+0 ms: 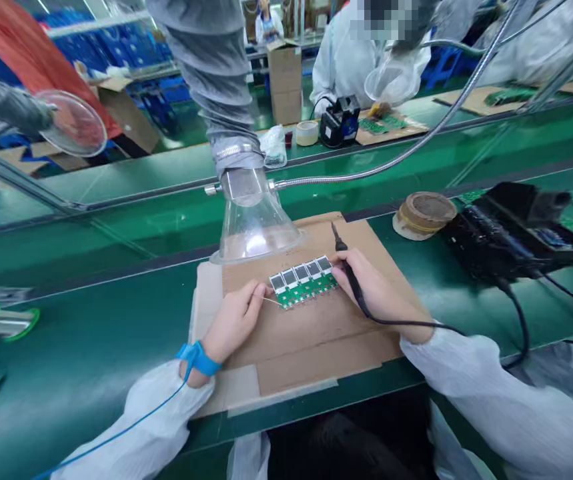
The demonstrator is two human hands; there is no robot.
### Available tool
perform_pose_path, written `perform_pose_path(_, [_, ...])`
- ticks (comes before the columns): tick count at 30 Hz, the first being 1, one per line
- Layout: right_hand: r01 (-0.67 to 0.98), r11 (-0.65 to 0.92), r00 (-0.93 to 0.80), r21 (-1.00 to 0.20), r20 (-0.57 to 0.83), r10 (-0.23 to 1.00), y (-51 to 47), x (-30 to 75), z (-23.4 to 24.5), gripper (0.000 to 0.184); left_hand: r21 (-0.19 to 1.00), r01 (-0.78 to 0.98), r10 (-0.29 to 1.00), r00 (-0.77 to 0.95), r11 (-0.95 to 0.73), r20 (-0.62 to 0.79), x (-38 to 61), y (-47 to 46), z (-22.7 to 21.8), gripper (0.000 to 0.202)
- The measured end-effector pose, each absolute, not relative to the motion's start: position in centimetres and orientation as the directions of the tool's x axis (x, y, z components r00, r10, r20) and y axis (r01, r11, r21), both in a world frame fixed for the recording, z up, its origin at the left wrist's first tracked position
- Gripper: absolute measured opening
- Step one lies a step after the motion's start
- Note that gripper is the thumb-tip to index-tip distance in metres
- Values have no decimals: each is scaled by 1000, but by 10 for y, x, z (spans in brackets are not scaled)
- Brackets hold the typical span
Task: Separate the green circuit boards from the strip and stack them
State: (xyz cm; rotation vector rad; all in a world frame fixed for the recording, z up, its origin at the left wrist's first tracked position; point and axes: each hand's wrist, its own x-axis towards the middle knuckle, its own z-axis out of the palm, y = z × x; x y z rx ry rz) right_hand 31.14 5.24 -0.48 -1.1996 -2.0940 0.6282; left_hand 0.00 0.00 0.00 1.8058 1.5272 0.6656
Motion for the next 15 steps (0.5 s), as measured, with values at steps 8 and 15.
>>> perform_pose_path(8, [439, 581, -411, -685, 421, 808, 112, 290, -27, 20, 808, 583, 976, 214, -86, -50, 13, -33, -5, 42])
perform_pose_path(15, [317, 619, -511, -719, 420, 750, 136, 267, -29, 20, 754, 626, 949, 314, -197, -12, 15, -25, 1, 39])
